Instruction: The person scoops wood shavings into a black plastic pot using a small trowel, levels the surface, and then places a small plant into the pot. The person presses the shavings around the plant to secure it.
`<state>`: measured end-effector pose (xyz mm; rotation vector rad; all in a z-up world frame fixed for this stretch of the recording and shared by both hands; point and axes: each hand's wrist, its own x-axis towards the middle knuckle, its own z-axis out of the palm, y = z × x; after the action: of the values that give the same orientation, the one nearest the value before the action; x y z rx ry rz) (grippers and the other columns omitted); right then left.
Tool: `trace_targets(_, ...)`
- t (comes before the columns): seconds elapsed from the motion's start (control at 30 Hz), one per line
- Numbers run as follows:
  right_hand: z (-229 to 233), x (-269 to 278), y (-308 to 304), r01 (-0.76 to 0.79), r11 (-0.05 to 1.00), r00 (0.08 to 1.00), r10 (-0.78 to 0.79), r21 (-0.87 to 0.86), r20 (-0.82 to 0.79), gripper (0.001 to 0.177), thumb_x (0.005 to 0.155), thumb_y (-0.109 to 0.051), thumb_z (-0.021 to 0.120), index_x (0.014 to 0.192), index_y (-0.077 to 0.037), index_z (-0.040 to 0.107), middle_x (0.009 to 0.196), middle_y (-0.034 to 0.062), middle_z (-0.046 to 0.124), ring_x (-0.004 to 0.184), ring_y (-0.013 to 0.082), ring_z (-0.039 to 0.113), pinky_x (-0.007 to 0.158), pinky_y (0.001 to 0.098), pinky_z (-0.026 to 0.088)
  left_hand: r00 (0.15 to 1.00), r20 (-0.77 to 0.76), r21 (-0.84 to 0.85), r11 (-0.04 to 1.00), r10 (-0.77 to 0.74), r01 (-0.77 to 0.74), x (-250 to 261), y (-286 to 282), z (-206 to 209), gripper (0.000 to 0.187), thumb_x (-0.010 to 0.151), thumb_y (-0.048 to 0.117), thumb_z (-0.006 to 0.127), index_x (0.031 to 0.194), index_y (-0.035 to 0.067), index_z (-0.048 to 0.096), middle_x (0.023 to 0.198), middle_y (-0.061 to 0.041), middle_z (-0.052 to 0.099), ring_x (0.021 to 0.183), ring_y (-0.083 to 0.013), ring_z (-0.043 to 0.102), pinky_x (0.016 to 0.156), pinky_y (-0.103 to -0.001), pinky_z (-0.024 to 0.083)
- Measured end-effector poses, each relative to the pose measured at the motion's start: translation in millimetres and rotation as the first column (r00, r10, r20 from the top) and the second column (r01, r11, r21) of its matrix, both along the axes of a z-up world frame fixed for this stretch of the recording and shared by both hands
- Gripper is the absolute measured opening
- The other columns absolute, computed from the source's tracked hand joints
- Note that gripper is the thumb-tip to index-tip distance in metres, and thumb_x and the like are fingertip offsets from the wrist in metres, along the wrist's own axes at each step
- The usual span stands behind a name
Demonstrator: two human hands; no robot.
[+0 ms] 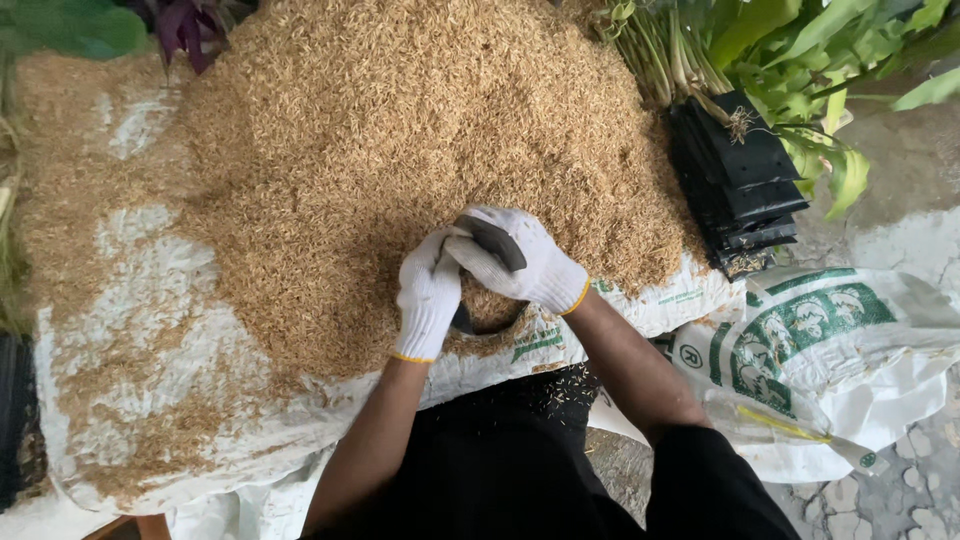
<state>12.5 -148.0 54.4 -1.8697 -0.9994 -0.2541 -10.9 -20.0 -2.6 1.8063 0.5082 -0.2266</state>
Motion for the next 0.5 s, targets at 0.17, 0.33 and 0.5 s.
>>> trace_targets(0.17, 2.3, 6.8, -23.9, 0.054, 0.999, 0.999, -0.054, -0.002, 0.008, 0.013, 0.101, -0.013, 0.061, 0.09, -0.008, 0.066, 0.069, 0.0116, 0.061, 0.067, 0.0339, 0.067, 0.066, 0.0361, 0.055, 0.996, 0.064, -0.063, 0.996, 0.062, -0.058, -15.0, 12.5, 5.9, 0.023, 0.099, 0.032, 0.06, 0.116, 0.029, 0.075, 0.113, -0.004, 0.076, 0.115, -0.0285, 0.068, 0.112, -0.048, 0.041)
trace_targets(0.33, 23.7, -5.0, -23.7, 0.094, 0.996, 0.995, -0.094, 0.007, 0.024, 0.014, 0.103, -0.011, 0.061, 0.091, -0.005, 0.065, 0.07, 0.0129, 0.06, 0.067, 0.0346, 0.067, 0.068, 0.0363, 0.055, 0.978, 0.156, -0.061, 0.987, -0.138, 0.149, -1.5, 18.7, 7.3, 0.033, 0.09, 0.031, 0.071, 0.12, 0.02, 0.075, 0.11, -0.01, 0.076, 0.109, -0.0312, 0.071, 0.102, -0.051, 0.049)
trace_targets(0.5, -1.5, 8.9, -16.3, 0.03, 1.0, 0.999, -0.03, 0.004, -0.035, 0.015, 0.1, -0.008, 0.062, 0.085, -0.004, 0.061, 0.069, 0.0145, 0.054, 0.068, 0.0422, 0.062, 0.066, 0.0434, 0.054, 0.961, 0.195, -0.078, 0.974, -0.195, 0.213, 19.1, 8.3, -13.9, 0.026, 0.1, 0.021, 0.062, 0.121, 0.015, 0.076, 0.112, -0.016, 0.076, 0.114, -0.0375, 0.069, 0.104, -0.049, 0.048)
